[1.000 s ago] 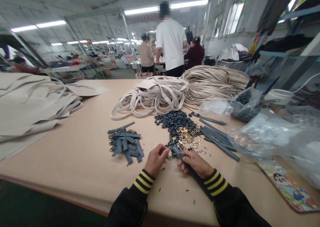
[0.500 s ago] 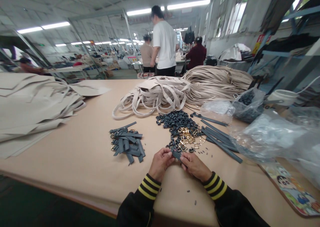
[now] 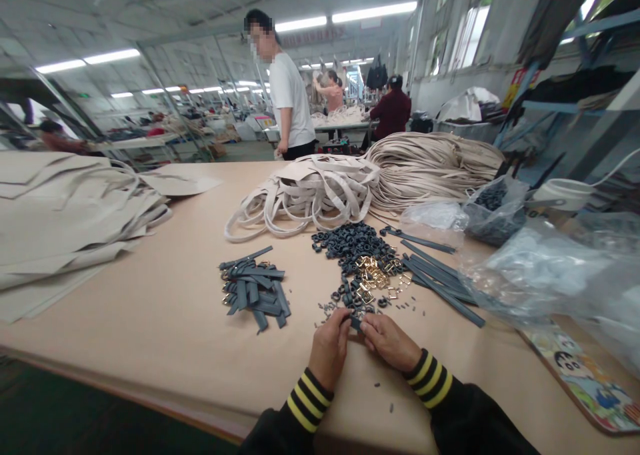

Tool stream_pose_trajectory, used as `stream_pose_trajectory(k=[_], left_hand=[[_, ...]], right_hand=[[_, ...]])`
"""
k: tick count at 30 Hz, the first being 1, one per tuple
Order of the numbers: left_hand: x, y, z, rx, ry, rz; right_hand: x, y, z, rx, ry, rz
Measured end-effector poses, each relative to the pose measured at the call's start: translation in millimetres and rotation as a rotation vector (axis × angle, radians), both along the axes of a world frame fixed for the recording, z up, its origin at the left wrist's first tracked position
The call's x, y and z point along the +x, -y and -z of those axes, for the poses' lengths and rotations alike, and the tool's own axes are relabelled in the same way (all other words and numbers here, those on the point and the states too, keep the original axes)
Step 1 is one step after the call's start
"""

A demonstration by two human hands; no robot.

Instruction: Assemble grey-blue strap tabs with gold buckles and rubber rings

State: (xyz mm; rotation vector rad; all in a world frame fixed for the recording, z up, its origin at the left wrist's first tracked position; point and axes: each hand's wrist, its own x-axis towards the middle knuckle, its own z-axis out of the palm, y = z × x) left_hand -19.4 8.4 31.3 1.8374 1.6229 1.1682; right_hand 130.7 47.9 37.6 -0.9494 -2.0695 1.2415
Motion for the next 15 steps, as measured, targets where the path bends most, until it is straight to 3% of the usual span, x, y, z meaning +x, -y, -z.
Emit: stream_pose_trajectory(k=[6, 9, 15], left_hand=[[4, 2, 11.4, 0.122, -0.011, -0.072], [8, 4, 10.9, 0.141, 0.08, -0.107], [16, 0, 4.1, -0.162, 0.703, -0.119]], right_hand=[[-6, 5, -1.0, 0.014, -0.015, 0.03], [-8, 8, -1.3, 0.001, -0.018, 0.1], [-11, 9, 0.3, -0.011, -0.046, 0.109]])
